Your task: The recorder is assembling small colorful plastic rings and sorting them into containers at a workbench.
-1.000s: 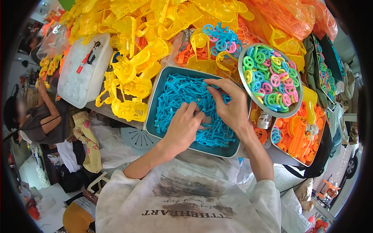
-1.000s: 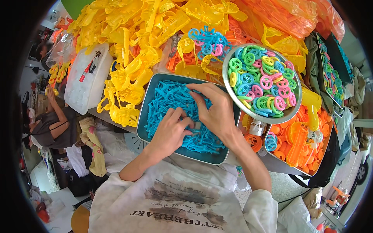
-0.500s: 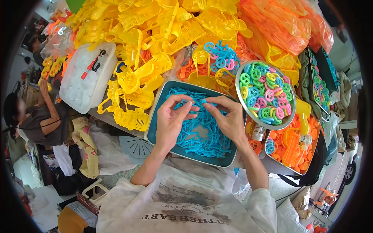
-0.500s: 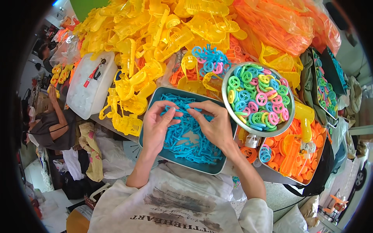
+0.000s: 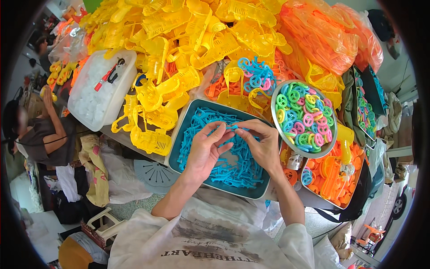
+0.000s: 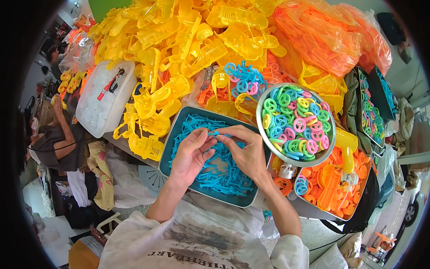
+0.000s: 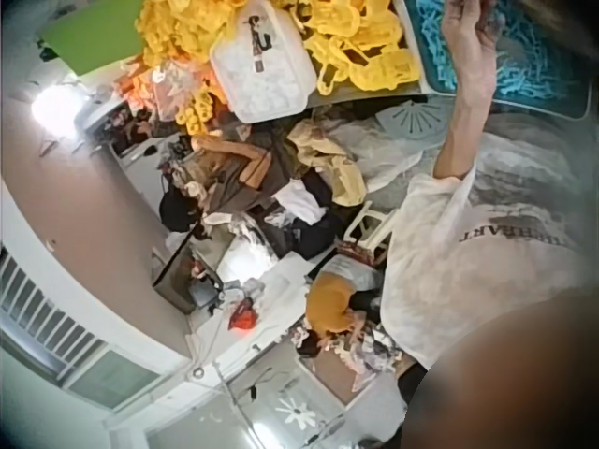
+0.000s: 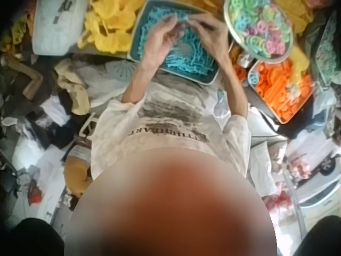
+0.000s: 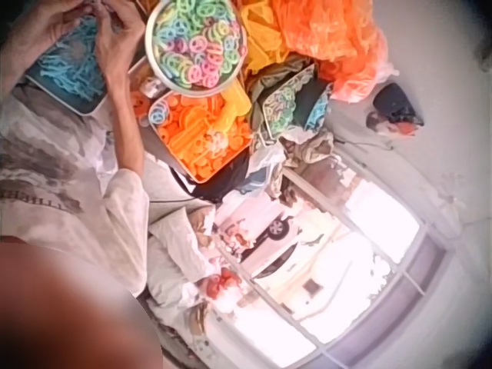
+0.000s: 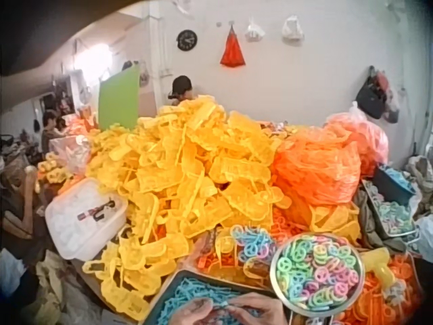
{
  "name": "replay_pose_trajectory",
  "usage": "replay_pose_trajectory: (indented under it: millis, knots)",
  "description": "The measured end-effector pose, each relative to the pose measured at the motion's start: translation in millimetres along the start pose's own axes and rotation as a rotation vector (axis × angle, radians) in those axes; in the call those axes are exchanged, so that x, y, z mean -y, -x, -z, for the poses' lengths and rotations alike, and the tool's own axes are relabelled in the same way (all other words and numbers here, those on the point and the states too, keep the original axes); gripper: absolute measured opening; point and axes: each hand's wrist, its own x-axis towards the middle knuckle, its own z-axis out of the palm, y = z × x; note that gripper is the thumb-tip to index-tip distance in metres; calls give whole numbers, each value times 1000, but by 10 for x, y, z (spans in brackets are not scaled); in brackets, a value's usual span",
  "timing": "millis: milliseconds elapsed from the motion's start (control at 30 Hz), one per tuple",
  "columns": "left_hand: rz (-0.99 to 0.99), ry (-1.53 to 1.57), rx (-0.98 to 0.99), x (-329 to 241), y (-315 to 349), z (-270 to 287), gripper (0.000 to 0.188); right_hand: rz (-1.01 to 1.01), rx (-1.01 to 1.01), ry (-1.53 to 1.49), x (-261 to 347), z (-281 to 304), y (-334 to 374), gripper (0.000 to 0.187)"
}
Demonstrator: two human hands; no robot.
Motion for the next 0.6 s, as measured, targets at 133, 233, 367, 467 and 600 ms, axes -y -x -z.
replay_pose_trajectory:
  millis: [133, 233, 367, 467, 600]
  knots:
    - [23, 19, 16, 1, -22, 3, 19, 8, -3, 3, -8, 11, -10, 17]
    - [43, 6, 3, -8, -10, -6, 19, 82, -8, 116, 13, -1, 1, 17]
    - [67, 82, 49, -24, -18, -4, 18, 44, -41, 39, 12, -19, 12, 18]
    - [70, 109, 53, -18, -24, -10, 17, 29, -50, 23, 41, -30, 9, 17]
    - [101, 151, 89, -10, -38, 17, 17, 56, -64, 31, 49, -29, 11, 16]
